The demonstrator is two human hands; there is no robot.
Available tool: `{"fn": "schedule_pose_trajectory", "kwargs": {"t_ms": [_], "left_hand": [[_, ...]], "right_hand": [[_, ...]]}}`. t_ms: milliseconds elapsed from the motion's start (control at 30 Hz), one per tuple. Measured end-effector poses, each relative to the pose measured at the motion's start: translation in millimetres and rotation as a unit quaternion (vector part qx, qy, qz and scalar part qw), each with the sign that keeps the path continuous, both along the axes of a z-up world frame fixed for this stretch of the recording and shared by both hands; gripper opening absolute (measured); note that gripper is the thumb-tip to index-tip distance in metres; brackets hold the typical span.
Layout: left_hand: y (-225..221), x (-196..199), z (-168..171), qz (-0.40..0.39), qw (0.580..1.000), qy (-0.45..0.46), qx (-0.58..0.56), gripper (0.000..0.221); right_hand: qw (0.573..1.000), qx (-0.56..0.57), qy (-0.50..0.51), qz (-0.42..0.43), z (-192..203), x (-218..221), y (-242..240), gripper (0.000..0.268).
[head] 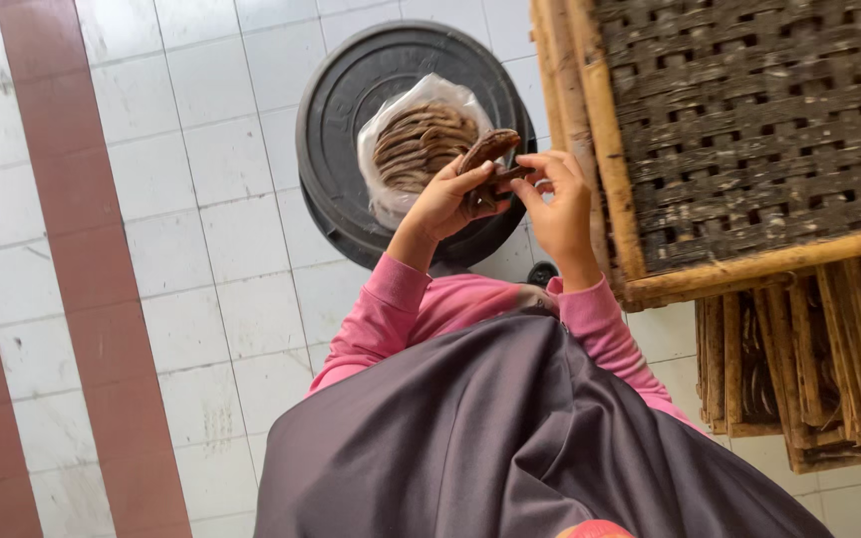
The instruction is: The person takes dried banana slices from large bamboo trays and places them into a small plastic bag by hand.
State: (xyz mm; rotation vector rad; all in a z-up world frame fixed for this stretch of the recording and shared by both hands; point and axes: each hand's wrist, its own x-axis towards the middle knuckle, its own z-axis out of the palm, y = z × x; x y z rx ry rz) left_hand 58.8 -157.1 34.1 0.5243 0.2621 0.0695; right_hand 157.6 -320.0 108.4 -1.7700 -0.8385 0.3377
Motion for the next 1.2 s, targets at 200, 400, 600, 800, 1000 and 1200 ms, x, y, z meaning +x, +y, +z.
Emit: {"fn": "schedule_pose_trajectory", "kwargs": {"t_ms": [200,400,600,800,1000,1200], "left_hand": [[63.2,-40.1,-37.2,0.099,0.983,0.076,0.138,0.033],[120.9,-90.3,-49.5,0.316,0.917,0.174,0.168,0.034],[124.0,-110.6,-44.6,0.299,0.941,0.143,0.072,0.032],[107.1,-93.0,-54.3,0.279,0.945,0.147,0.085,0.037],[99.4,-80.2,-47.7,0.234,0.958,0.133,0.1,0.038],[95.7,-58.0,-35.5,0.254,0.962,0.091,0.039,0.039]], "right_hand": [[0.995,-0.064,-0.047,0.062,-47.7,-7.2,61.2,0.015],[0.981,-0.105,0.163,0.014,-119.9,1.8,133.0,0.019],[0.98,-0.119,0.041,0.156,-195.5,-10.7,174.7,0.015],[0.962,-0.185,-0.146,0.138,-201.9,-28.9,178.9,0.014],[0.985,-0.058,-0.1,0.128,-138.2,-9.4,189.5,0.011],[0.93,0.023,0.203,0.306,-69.7,19.0,178.6,0.026]]}}
